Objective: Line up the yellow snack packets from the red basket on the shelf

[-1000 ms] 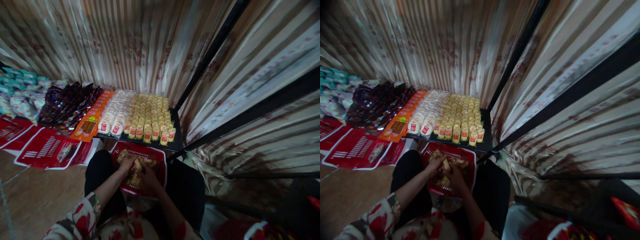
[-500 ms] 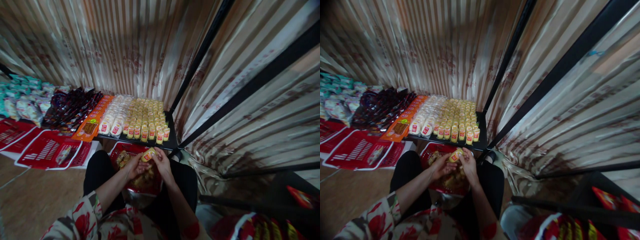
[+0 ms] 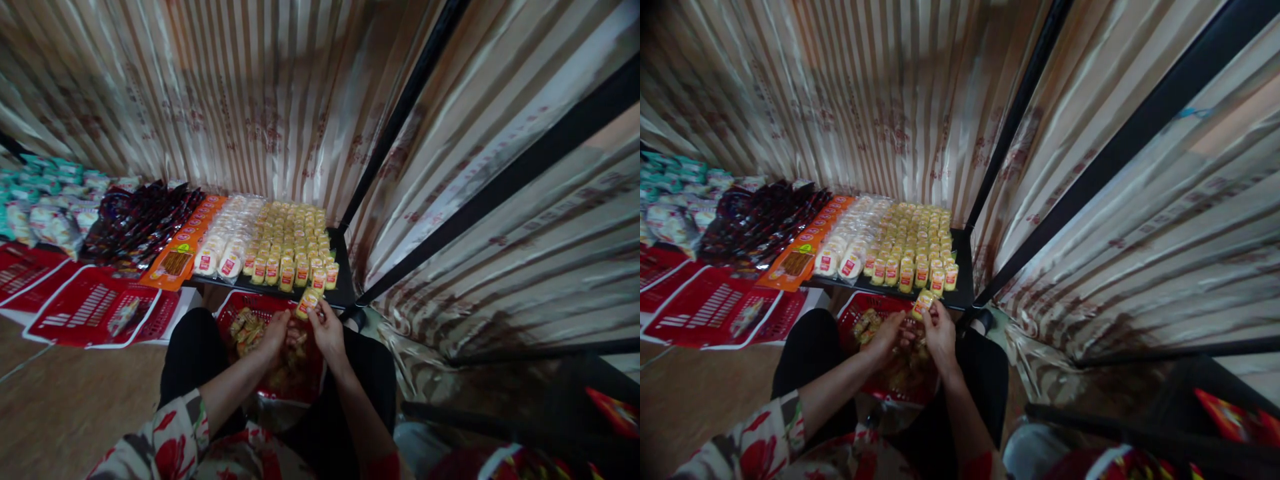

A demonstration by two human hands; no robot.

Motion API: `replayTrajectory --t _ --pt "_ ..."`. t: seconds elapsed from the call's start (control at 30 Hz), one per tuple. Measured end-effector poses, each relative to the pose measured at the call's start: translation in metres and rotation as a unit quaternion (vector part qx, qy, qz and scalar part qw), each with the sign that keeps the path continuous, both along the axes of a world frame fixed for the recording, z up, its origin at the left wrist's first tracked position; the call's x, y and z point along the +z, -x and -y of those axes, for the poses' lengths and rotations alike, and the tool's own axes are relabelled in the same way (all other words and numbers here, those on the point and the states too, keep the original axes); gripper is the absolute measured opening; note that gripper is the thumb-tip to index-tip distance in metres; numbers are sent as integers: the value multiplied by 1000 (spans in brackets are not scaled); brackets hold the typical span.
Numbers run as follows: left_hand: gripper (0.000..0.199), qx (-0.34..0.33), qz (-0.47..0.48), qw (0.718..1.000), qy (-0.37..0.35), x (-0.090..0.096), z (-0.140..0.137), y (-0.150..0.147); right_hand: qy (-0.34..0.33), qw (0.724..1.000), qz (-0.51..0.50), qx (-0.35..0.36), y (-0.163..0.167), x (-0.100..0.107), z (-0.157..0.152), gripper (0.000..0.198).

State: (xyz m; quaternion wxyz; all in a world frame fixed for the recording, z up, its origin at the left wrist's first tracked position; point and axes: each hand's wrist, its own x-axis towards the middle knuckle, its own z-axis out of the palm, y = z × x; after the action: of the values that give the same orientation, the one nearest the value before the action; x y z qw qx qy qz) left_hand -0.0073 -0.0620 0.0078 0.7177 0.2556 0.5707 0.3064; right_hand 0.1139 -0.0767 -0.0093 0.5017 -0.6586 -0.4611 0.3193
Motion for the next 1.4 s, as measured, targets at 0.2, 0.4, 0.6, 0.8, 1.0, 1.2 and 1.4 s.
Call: replayTrajectory --t 0.2,0.4,0.6,0.8,1.0,1.2,1.4 --pt "19 -60 -170 948 -264 -3 -14 -5 -41 974 220 -16 -4 12 -27 31" --pt "30 -63 -154 934 -317 4 -26 -9 -84 946 311 -20 5 4 -43 36" --pt "34 -39 -125 945 -300 8 -33 -11 -64 956 285 -30 9 3 -50 38" --pt "33 -56 -157 929 -330 -1 -41 -13 -109 950 294 -9 9 -4 -42 31" --pt "29 -76 -204 899 -380 -1 -43 -11 -126 926 338 -116 -6 -17 -25 32" --pt "33 -100 -214 876 -421 -5 -45 -10 -131 947 286 -62 -18 -31 -39 35" --pt "35 -123 -237 850 -453 -12 -51 -9 -140 941 300 -63 -17 -33 -47 35"
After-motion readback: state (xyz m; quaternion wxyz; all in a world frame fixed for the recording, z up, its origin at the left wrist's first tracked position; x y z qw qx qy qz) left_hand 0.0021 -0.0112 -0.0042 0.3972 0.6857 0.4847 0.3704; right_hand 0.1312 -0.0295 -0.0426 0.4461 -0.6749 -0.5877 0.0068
